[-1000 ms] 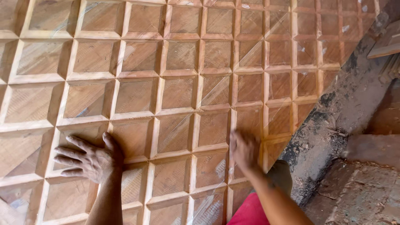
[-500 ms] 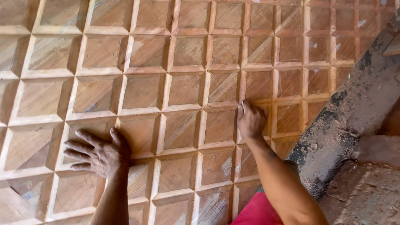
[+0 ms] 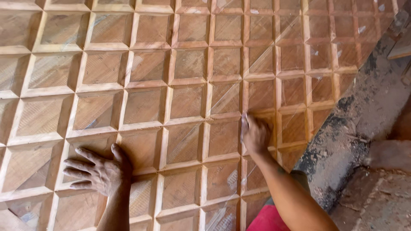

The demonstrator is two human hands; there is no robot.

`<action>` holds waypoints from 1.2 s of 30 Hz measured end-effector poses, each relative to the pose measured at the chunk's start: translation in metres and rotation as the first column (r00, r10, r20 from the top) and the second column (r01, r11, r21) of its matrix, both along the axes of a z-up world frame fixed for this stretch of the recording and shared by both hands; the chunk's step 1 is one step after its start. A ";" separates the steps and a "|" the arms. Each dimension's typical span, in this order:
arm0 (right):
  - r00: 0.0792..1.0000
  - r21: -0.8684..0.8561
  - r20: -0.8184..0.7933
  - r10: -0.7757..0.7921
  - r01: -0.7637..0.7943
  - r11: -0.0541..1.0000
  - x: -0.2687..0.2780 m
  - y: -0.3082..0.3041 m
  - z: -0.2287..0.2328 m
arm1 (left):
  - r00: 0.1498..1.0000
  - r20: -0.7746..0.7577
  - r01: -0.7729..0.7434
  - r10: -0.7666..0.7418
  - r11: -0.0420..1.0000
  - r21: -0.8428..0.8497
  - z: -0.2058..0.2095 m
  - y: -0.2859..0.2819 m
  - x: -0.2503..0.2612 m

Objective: The person sands a large wooden panel with a geometric pattern using a sanding block. They move the block across the surface to smooth the wood, focusing on different sections of the panel.

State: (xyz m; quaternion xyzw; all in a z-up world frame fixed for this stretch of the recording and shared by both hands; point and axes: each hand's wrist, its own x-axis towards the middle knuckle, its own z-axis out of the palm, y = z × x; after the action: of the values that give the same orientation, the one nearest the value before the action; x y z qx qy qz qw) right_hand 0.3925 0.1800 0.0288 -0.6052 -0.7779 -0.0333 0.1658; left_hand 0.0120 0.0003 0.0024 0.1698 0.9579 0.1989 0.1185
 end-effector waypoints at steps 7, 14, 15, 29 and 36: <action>0.993 0.045 0.020 0.119 -0.120 0.992 0.009 -0.052 0.013 | 1.000 0.031 -0.003 0.004 1.000 -0.027 0.003 -0.004 0.000; 0.998 -0.007 0.007 0.067 -0.067 0.998 0.012 -0.053 0.003 | 0.999 0.050 0.013 -0.009 0.997 -0.082 0.009 -0.005 0.002; 0.996 -0.020 0.043 0.084 -0.083 0.996 0.016 -0.077 0.004 | 0.999 0.049 0.016 -0.012 0.996 -0.083 0.008 -0.004 0.001; 0.980 -0.012 0.049 0.190 -0.190 0.982 0.014 -0.092 0.023 | 1.000 0.024 0.012 -0.011 0.999 -0.041 0.010 -0.001 -0.001; 0.993 0.078 0.087 0.077 -0.084 0.993 -0.004 0.017 0.011 | 1.000 0.019 0.013 -0.012 0.999 -0.038 0.005 -0.005 0.005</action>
State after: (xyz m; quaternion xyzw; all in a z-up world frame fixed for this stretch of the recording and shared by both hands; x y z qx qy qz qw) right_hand 0.3884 0.1973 0.0400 -0.5643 -0.8058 -0.0837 0.1587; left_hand 0.0171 -0.0047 0.0076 0.1717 0.9593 0.1814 0.1321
